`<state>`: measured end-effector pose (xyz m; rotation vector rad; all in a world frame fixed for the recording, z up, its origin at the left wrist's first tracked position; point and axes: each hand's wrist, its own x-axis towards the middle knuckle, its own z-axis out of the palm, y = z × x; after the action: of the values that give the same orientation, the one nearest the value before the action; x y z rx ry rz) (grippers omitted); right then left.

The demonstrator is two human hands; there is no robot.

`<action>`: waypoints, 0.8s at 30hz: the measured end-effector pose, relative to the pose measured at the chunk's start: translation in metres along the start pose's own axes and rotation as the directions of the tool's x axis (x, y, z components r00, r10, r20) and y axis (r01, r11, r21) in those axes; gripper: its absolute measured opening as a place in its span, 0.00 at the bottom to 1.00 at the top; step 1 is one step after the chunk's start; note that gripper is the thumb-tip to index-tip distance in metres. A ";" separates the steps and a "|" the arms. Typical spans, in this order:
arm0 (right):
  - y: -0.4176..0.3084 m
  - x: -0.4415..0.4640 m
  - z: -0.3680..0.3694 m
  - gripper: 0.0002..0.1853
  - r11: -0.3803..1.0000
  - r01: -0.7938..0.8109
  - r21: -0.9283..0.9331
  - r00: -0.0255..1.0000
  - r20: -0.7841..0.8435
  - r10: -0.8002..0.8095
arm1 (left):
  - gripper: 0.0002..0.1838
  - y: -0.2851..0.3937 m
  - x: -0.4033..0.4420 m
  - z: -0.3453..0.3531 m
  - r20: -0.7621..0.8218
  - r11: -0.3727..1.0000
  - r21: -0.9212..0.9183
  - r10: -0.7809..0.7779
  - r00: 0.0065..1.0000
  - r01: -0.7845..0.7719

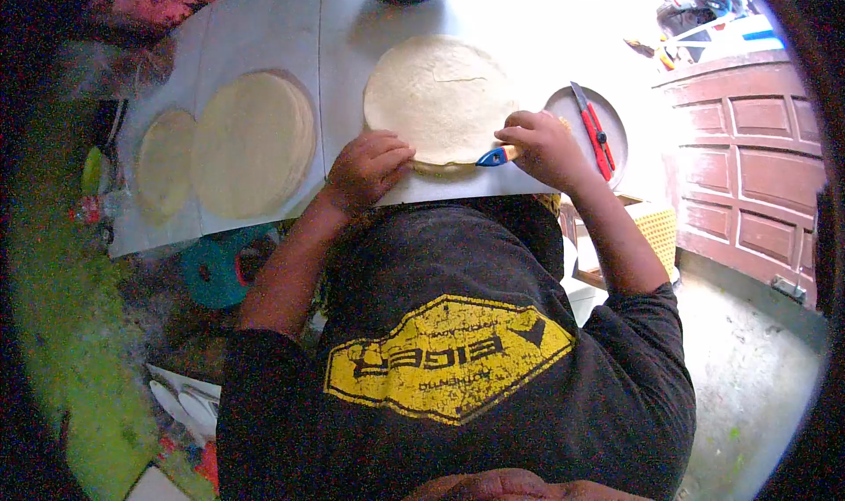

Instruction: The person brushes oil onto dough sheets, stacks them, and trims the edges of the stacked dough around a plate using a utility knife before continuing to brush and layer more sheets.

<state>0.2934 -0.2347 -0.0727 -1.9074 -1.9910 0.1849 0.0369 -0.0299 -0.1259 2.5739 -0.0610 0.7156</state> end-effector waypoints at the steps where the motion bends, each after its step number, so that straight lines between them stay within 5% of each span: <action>1: -0.004 0.005 -0.006 0.14 0.996 -0.065 0.062 0.998 0.016 0.065 | 0.12 0.000 -0.003 -0.001 -0.001 1.000 -0.001 -0.001 1.000 0.001; 4: -0.010 0.025 -0.013 0.13 0.960 -0.154 0.233 0.983 -0.064 0.173 | 0.14 0.001 -0.010 -0.004 0.010 0.999 -0.031 -0.015 1.000 0.015; 6: -0.006 0.045 -0.014 0.10 0.950 -0.148 0.274 0.962 -0.181 0.202 | 0.16 0.003 -0.011 -0.005 -0.007 0.993 0.110 -0.039 0.999 0.040; 9: -0.014 0.087 -0.030 0.12 0.903 -0.287 0.321 0.934 -0.115 0.338 | 0.18 0.006 -0.006 -0.006 0.010 0.992 0.106 -0.063 0.998 0.062; 11: -0.002 0.109 -0.019 0.13 0.927 -0.207 0.313 0.944 -0.183 0.273 | 0.18 0.004 -0.006 -0.002 0.010 0.995 0.085 -0.058 0.998 0.057; 14: 0.005 0.130 -0.009 0.16 0.955 -0.163 0.249 0.949 -0.227 0.221 | 0.19 0.004 -0.004 0.004 0.000 0.995 0.079 -0.053 0.999 0.053; 16: -0.010 0.131 -0.019 0.17 0.905 -0.391 -0.169 0.920 -0.085 0.382 | 0.19 0.005 -0.002 0.007 -0.015 0.994 0.097 -0.055 0.998 0.057; 17: -0.010 0.129 -0.016 0.16 0.876 -0.464 -0.132 0.886 -0.091 0.456 | 0.19 0.007 0.000 0.007 -0.020 0.992 0.102 -0.068 0.997 0.070; 20: -0.003 0.132 -0.003 0.15 0.895 -0.421 -0.144 0.907 -0.043 0.420 | 0.18 0.003 -0.001 0.012 -0.009 0.990 0.102 -0.092 0.996 0.092; 21: -0.007 0.138 0.008 0.14 0.924 -0.363 -0.117 0.926 -0.154 0.344 | 0.18 0.002 0.000 0.012 0.014 0.991 0.093 -0.099 0.995 0.097; 24: -0.033 0.138 0.045 0.08 0.990 -0.049 -0.136 0.995 -0.095 0.036 | 0.19 0.016 0.006 0.003 0.088 0.979 0.119 -0.175 0.981 0.164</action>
<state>0.2449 -0.0937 -0.0781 -2.0057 -1.9483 -0.0303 0.0406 -0.0451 -0.1187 2.6791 0.1702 0.5436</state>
